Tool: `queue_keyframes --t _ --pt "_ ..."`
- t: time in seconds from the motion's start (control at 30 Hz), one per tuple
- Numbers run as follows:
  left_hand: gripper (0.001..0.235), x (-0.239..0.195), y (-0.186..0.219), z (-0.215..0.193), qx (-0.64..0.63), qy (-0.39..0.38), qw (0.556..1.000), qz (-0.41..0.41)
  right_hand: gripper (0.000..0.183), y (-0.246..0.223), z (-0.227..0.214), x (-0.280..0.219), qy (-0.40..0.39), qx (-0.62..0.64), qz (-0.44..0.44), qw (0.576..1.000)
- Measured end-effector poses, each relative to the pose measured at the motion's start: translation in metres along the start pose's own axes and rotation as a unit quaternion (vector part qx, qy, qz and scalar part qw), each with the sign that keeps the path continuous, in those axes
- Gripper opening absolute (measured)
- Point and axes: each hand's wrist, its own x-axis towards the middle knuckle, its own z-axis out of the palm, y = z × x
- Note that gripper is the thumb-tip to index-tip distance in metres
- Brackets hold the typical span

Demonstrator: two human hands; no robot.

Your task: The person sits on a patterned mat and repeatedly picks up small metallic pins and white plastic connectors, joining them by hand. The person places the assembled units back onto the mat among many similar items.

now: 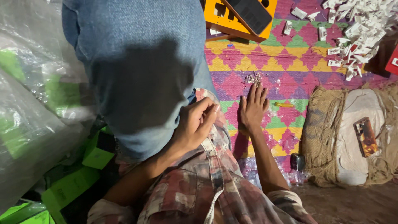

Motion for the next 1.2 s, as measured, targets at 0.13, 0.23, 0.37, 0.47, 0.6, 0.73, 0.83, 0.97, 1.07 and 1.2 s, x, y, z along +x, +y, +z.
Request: queue_keyframes --t 0.13,0.23,0.37,0.47,0.6,0.73,0.83,0.97,1.07,1.2 --pt "0.019 0.001 0.0 0.001 -0.01 -0.002 1.0 0.009 0.065 -0.008 -0.006 -0.009 -0.01 -0.003 0.009 1.0" --pt "0.019 0.002 0.0 0.001 -0.003 0.001 1.0 0.015 0.064 -0.011 -0.009 -0.012 -0.007 -0.004 0.006 1.0" --pt "0.019 0.002 0.001 0.0 -0.011 -0.003 1.0 0.004 0.065 -0.012 -0.009 -0.015 -0.004 -0.005 0.001 1.0" --pt "0.02 0.002 0.001 0.001 -0.002 -0.002 1.0 0.004 0.064 -0.011 -0.006 -0.02 0.013 0.009 -0.009 1.0" --pt "0.02 0.003 -0.001 0.002 0.007 0.006 1.0 0.013 0.057 -0.003 0.002 -0.027 0.068 0.082 -0.021 0.994" --pt "0.02 0.003 -0.002 0.002 -0.003 0.0 1.0 0.007 0.04 0.009 0.011 -0.018 0.164 0.099 0.014 0.981" --pt "0.02 0.002 -0.002 0.002 -0.001 0.003 1.0 0.005 0.027 0.024 0.013 0.007 0.193 0.096 0.045 0.975" --pt "0.02 0.002 -0.002 0.003 -0.003 0.002 1.0 -0.011 0.019 0.039 0.008 0.033 0.17 0.118 0.032 0.978" --pt "0.02 0.002 -0.002 0.002 -0.008 0.004 1.0 0.011 0.014 0.043 0.006 0.04 0.165 0.127 0.019 0.978" --pt "0.019 0.002 -0.002 0.002 -0.004 0.002 1.0 0.001 0.01 0.043 0.004 0.04 0.167 0.139 0.018 0.976"
